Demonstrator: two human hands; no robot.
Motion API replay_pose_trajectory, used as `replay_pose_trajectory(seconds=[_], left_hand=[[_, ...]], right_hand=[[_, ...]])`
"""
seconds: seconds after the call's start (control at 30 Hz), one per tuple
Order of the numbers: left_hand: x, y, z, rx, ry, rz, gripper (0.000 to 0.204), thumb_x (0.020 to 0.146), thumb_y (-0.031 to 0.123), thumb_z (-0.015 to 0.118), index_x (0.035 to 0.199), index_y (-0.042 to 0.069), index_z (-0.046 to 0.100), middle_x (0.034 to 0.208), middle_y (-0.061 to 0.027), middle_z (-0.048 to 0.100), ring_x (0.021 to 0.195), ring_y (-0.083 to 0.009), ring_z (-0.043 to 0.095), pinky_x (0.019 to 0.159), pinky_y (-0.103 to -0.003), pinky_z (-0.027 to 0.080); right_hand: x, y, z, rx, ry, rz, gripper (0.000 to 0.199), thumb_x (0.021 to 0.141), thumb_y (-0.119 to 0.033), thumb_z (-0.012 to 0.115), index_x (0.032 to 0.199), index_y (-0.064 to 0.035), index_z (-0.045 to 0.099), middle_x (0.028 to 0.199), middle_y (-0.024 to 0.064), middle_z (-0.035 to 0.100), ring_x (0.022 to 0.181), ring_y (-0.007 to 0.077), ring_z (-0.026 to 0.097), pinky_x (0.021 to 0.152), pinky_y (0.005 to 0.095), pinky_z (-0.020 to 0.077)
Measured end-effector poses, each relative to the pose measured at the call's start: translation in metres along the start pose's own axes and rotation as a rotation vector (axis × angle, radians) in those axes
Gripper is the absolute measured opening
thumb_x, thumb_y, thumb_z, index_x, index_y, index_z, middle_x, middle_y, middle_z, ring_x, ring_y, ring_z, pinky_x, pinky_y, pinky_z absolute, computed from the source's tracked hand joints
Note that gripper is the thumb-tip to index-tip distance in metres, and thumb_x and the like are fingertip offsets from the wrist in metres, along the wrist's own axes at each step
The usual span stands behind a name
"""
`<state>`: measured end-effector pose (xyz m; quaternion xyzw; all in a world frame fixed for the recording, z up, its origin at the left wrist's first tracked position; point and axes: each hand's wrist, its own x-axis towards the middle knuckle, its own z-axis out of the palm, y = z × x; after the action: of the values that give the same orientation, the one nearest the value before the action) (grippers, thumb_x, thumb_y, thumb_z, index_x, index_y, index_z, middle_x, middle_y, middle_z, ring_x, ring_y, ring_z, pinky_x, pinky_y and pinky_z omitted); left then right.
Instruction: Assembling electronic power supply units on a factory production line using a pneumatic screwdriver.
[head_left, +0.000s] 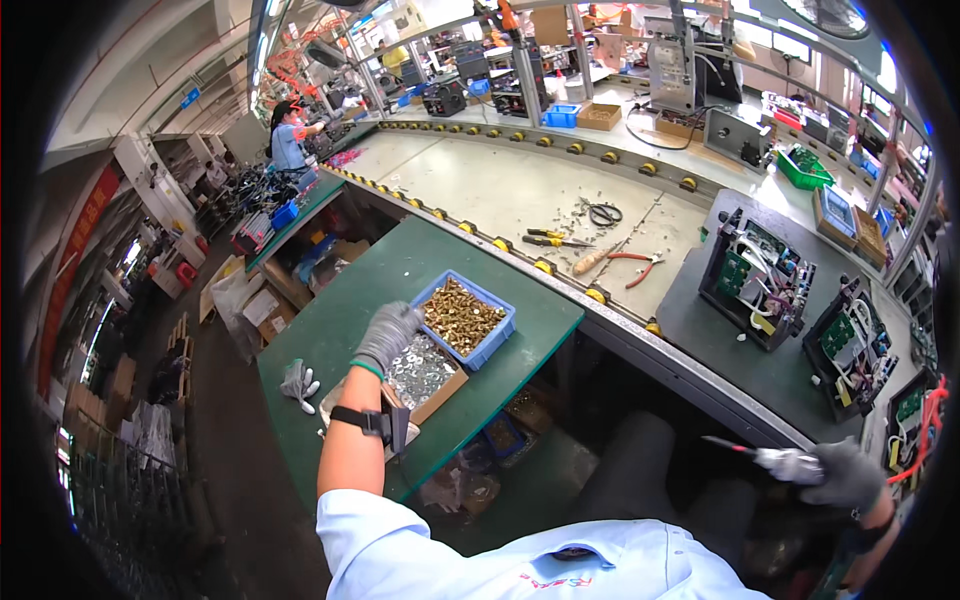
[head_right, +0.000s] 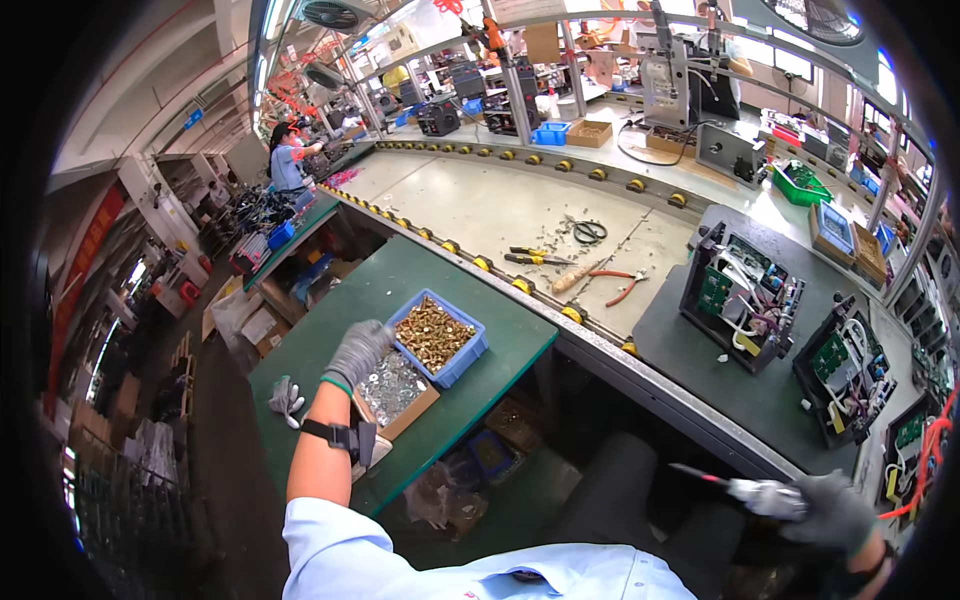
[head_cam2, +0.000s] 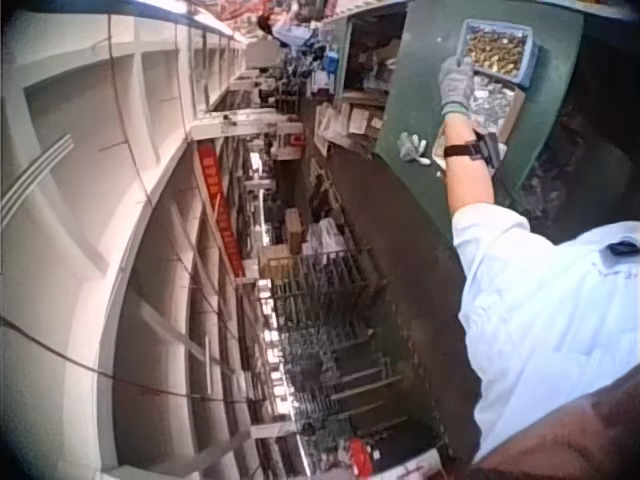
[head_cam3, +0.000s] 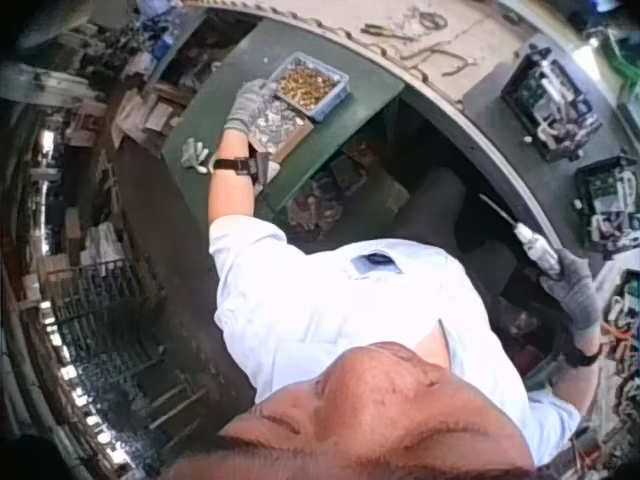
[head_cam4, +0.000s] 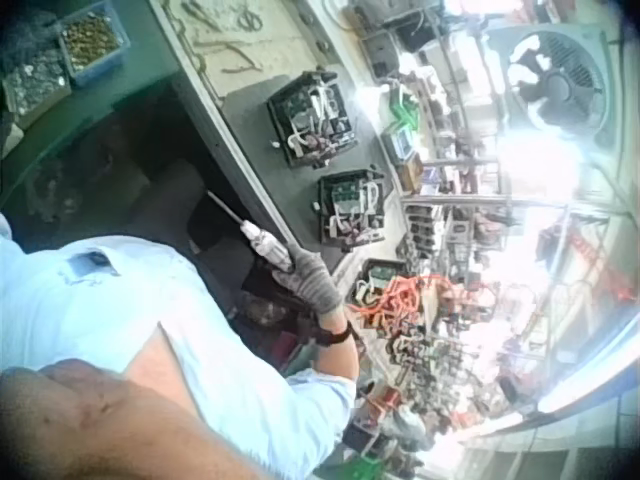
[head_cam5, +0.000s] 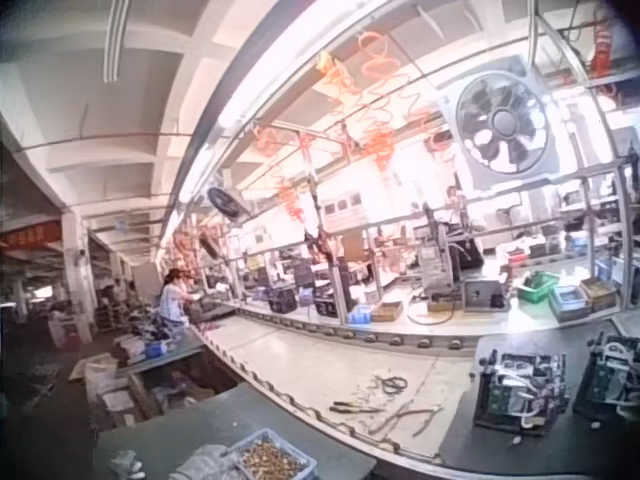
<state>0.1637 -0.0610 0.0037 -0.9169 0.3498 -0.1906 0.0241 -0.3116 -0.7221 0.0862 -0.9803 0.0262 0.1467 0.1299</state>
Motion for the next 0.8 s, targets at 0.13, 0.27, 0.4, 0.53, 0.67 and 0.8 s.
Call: replay_pose_trajectory(seconds=[0.13,0.27,0.4,0.53,0.67,0.8], left_hand=[[-0.015,0.065,-0.011,-0.163,-0.329,-0.586,0.041,0.089,0.038,0.066,0.115,0.006,0.068,0.111,-0.0211,0.072,0.104,-0.0392,0.068,0.093,-0.049,0.053],[-0.012,0.062,0.009,-0.099,-0.411,-0.538,0.037,0.096,0.037,0.059,0.112,0.005,0.066,0.108,-0.0251,0.070,0.103,-0.0413,0.068,0.091,-0.052,0.051],[-0.021,0.034,-0.002,-0.038,-0.488,-0.537,0.033,0.098,0.034,0.056,0.107,0.005,0.068,0.101,-0.0252,0.071,0.098,-0.0423,0.068,0.088,-0.054,0.051],[-0.028,0.021,-0.033,-0.448,-0.390,-0.706,0.028,0.100,0.032,0.057,0.099,0.007,0.068,0.084,-0.0171,0.067,0.083,-0.0340,0.065,0.074,-0.046,0.050],[-0.029,0.036,-0.069,-1.426,-0.130,-1.183,0.029,0.104,0.033,0.062,0.089,0.009,0.061,0.069,0.0040,0.053,0.052,-0.0075,0.045,0.043,-0.022,0.034],[0.001,0.065,-0.068,-1.927,-0.035,-1.068,0.021,0.104,0.026,0.062,0.103,0.005,0.061,0.078,-0.0009,0.060,0.054,-0.0078,0.047,0.043,-0.021,0.034]], right_hand=[[0.077,-0.057,0.057,0.233,-0.168,-0.071,0.047,0.069,-0.039,0.083,0.100,-0.0071,0.070,0.088,0.0166,0.072,0.084,0.0350,0.070,0.078,0.0408,0.0547],[0.107,-0.085,0.080,0.374,-0.157,-0.114,0.047,0.070,-0.038,0.083,0.103,-0.0058,0.070,0.088,0.0153,0.072,0.085,0.0331,0.071,0.080,0.0402,0.0556],[0.125,-0.086,0.083,0.590,-0.135,-0.112,0.053,0.066,-0.030,0.088,0.106,-0.0016,0.070,0.087,0.0157,0.071,0.080,0.0298,0.071,0.077,0.0376,0.0559],[0.123,-0.078,0.083,0.734,-0.068,-0.089,0.058,0.064,-0.029,0.090,0.109,0.0018,0.069,0.090,0.0123,0.071,0.078,0.0226,0.067,0.076,0.0357,0.0543],[0.119,-0.079,0.080,1.124,-0.146,0.010,0.047,0.068,-0.027,0.089,0.100,0.0001,0.068,0.087,0.0051,0.071,0.074,0.0161,0.065,0.070,0.0303,0.0525],[0.114,-0.088,0.070,1.404,-0.211,0.152,0.033,0.071,-0.022,0.084,0.092,-0.0034,0.067,0.074,0.0031,0.067,0.061,0.0109,0.061,0.058,0.0260,0.0496]])
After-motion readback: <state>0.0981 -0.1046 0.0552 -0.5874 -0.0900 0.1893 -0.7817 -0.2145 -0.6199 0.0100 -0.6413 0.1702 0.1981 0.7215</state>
